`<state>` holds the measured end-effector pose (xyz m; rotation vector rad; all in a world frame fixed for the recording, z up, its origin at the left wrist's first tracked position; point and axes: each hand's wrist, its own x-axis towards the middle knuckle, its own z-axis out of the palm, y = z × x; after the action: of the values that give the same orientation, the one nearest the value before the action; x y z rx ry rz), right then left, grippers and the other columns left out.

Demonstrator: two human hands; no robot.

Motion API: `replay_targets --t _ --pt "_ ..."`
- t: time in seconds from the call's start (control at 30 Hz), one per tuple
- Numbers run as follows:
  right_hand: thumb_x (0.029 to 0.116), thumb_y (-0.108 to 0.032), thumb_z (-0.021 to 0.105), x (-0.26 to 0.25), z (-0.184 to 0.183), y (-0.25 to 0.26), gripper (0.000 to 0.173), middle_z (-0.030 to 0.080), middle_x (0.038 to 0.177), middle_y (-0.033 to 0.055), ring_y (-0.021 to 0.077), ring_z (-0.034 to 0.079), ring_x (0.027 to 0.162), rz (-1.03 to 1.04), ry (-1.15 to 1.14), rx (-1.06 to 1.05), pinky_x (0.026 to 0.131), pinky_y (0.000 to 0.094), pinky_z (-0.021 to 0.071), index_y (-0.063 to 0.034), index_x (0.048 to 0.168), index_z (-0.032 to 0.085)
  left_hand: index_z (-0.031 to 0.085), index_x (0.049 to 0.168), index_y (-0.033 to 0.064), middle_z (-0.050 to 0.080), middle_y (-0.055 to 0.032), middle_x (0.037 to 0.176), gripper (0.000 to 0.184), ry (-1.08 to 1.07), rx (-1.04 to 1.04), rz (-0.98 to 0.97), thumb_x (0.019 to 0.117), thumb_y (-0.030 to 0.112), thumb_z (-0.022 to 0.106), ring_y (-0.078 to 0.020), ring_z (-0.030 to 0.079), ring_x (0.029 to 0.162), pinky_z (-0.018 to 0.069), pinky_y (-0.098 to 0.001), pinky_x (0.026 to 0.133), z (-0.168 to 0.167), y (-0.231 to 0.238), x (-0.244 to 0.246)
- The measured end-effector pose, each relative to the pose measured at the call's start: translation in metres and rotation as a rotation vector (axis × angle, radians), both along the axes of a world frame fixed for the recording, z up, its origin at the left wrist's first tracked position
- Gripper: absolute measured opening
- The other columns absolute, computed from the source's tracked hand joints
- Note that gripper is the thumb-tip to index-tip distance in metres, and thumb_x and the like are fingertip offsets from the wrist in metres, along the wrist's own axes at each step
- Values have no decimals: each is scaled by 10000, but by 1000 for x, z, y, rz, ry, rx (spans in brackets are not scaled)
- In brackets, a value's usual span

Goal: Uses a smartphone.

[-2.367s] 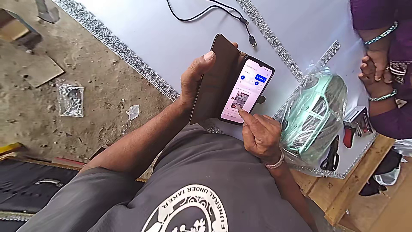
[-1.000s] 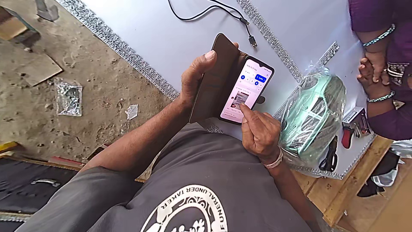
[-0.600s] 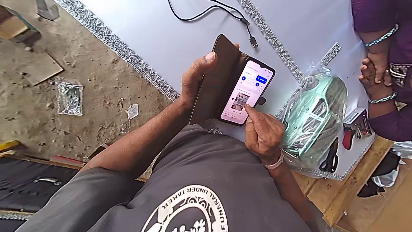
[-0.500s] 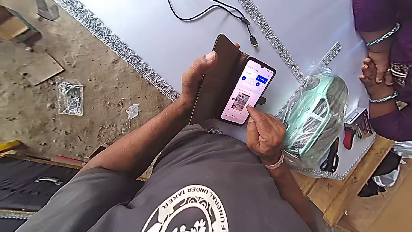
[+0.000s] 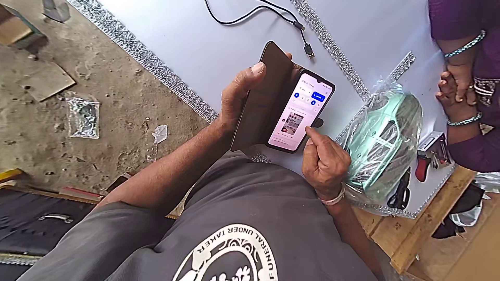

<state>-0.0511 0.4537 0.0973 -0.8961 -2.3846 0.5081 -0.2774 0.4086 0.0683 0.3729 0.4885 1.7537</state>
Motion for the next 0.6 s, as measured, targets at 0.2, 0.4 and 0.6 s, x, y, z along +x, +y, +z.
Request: replay_targets --t 0.2,0.4,0.6 --pt "946 -76 501 0 1 1 304 691 675 70 131 598 569 108 -7 -35 537 291 470 4 1015 787 601 1308 76 709 -93 1208 418 17 -30 21 1018 313 416 -169 694 1102 585 -363 952 1 -1 1" --pt "960 -102 488 2 1 2 325 660 649 67 154 570 553 286 -25 -68 532 314 438 -17 1057 786 592 1321 69 708 -93 1203 435 37 -25 18 1017 321 410 -168 691 1100 585 -365 949 1 -1 0" --pt "966 -100 483 0 3 2 335 645 636 55 140 537 533 247 -42 -33 516 302 410 -15 1084 785 563 1354 90 704 -66 1169 442 46 -53 -6 1055 326 338 -141 699 1043 600 -341 899 8 -6 3"
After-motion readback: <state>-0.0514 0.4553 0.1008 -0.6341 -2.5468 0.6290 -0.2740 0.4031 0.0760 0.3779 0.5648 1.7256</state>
